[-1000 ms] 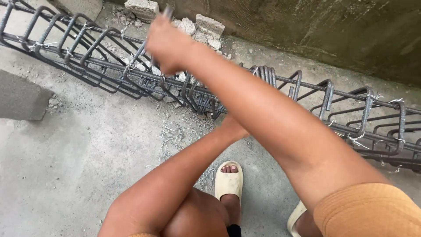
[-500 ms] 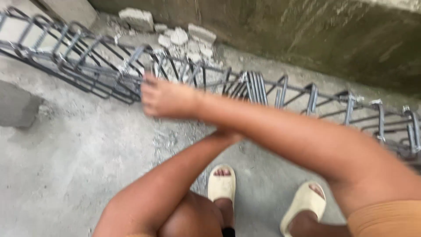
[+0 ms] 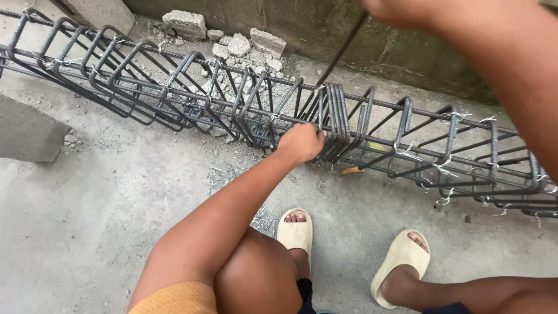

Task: Tying steel rebar intersections using wire and a manual twisting tool

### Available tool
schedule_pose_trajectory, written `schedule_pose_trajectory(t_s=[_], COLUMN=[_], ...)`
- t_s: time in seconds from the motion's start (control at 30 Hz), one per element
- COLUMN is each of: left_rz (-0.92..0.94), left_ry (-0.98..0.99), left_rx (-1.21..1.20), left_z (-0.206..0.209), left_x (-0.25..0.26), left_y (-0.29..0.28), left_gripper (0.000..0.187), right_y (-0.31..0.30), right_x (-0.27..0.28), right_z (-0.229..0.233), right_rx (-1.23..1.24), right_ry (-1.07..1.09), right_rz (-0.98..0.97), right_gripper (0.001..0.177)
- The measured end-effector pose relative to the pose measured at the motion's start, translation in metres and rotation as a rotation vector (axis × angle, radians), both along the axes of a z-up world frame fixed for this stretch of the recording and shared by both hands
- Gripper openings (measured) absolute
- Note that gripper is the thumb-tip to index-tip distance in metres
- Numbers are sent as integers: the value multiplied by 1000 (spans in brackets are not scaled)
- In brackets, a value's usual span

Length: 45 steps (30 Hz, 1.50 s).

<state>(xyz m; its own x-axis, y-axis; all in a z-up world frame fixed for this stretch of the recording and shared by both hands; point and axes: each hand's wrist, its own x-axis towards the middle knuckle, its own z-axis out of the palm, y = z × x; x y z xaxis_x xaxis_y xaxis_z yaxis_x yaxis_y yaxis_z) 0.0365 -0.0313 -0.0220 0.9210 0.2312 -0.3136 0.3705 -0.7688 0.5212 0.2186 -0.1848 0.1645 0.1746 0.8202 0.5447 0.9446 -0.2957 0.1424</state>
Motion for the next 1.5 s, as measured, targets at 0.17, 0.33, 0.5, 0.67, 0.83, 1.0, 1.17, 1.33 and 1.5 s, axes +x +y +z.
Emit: schedule_pose_trajectory(t_s=[0.17, 0.33, 0.5, 0.67, 0.83, 1.0, 1.17, 1.33, 1.5], left_rz=[34, 82, 54, -108, -64, 173, 193, 89, 165], left_ry=[49, 10, 40, 271, 230, 150, -18, 7, -1], left_rx=[59, 113, 200, 121, -110, -671, -841, -480, -369], left_z=[29, 24, 33, 72, 23, -10, -26, 2, 10], left_x=[-12, -18, -15, -15, -8, -5, -4, -17, -33], left_y=[4, 19, 26, -4, -11, -17, -21, -19, -7], left_gripper=[42, 43, 48, 64, 50, 36, 14, 22, 26], right_y=[-76, -148, -245, -328, -325, -339, -344, -329, -317], right_x=[-2, -43, -32, -29, -73, -83, -83, -97, -97], right_z=[26, 40, 5, -47, -44, -49, -54, -34, -36], right_rx=[21, 101, 177, 308, 368, 368, 518, 416, 387], right_ry=[223, 388, 622, 957, 883, 796, 1009, 899, 875], right_rz=[-185, -205, -226, -364, -426, -435, -416, -472, -461], right_gripper=[17, 5, 13, 15, 8, 17, 21, 15, 14])
